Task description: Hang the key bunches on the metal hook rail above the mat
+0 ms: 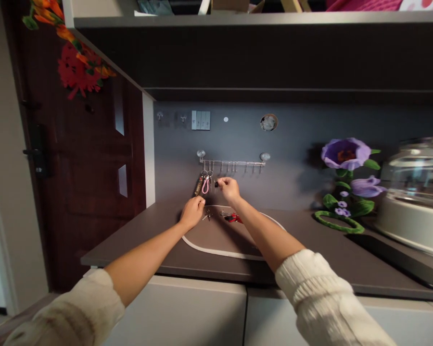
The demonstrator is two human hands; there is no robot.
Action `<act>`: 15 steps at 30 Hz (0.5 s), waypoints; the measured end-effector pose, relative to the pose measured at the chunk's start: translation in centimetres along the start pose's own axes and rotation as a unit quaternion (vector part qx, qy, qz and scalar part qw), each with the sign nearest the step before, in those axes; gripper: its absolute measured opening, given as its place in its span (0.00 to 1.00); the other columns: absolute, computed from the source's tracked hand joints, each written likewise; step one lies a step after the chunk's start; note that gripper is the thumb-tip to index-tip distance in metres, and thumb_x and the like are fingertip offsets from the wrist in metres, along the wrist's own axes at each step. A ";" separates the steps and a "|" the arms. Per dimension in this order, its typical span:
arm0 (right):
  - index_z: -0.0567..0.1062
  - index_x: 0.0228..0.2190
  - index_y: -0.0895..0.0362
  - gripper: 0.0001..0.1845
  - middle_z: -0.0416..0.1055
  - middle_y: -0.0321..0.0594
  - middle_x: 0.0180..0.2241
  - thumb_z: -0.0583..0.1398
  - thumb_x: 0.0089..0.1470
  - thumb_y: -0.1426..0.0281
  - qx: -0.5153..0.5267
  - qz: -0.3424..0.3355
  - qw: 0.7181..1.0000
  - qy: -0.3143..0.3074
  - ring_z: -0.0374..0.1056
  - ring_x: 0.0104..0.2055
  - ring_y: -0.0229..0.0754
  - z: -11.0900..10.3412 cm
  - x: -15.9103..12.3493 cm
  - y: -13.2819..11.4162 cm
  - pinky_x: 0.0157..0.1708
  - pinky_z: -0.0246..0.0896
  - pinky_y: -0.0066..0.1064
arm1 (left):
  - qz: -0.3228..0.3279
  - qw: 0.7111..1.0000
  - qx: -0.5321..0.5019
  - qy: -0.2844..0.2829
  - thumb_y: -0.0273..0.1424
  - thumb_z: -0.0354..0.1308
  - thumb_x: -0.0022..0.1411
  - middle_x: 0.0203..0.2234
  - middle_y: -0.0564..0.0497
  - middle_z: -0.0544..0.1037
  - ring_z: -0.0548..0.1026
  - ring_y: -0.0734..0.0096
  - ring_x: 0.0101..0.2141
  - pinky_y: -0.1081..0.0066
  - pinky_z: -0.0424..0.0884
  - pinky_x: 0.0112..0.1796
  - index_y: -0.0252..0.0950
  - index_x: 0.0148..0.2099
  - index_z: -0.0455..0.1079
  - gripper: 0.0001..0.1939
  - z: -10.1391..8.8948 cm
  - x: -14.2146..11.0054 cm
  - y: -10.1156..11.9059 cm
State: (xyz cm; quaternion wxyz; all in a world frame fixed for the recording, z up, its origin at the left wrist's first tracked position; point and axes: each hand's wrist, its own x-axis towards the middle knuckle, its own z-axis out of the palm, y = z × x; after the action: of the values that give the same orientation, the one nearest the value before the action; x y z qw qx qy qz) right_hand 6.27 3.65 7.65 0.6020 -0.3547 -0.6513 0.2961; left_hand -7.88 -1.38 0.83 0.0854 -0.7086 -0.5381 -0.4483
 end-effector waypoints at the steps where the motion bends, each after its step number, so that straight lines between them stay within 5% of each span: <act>1: 0.69 0.21 0.61 0.14 0.66 0.35 0.21 0.59 0.39 0.61 0.000 0.005 1.000 0.014 0.58 0.22 0.31 0.2 0.6 -0.2 0.27 0.56 0.26 | -0.001 1.000 0.006 -0.002 0.29 0.42 0.63 0.33 0.47 0.75 0.71 0.69 0.36 0.71 0.62 0.38 0.35 0.33 0.67 0.13 0.0 0.0 0.0; 15: 0.77 0.26 0.62 0.12 0.73 0.42 0.24 0.56 0.47 0.69 -0.171 0.036 0.972 0.154 0.68 0.28 0.37 3.7 6.0 -1.0 0.31 0.60 0.24 | 0.005 0.999 0.051 -0.009 0.29 0.41 0.63 0.33 0.48 0.74 0.70 0.69 0.37 0.72 0.62 0.37 0.36 0.34 0.66 0.13 0.2 0.1 -0.1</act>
State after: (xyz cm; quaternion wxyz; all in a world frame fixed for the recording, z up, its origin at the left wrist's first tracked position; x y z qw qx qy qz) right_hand 2.39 8.12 11.54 0.6140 -0.5172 -0.5788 0.1436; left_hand -7.86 -1.13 0.77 0.1183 -0.7102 -0.5576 -0.4133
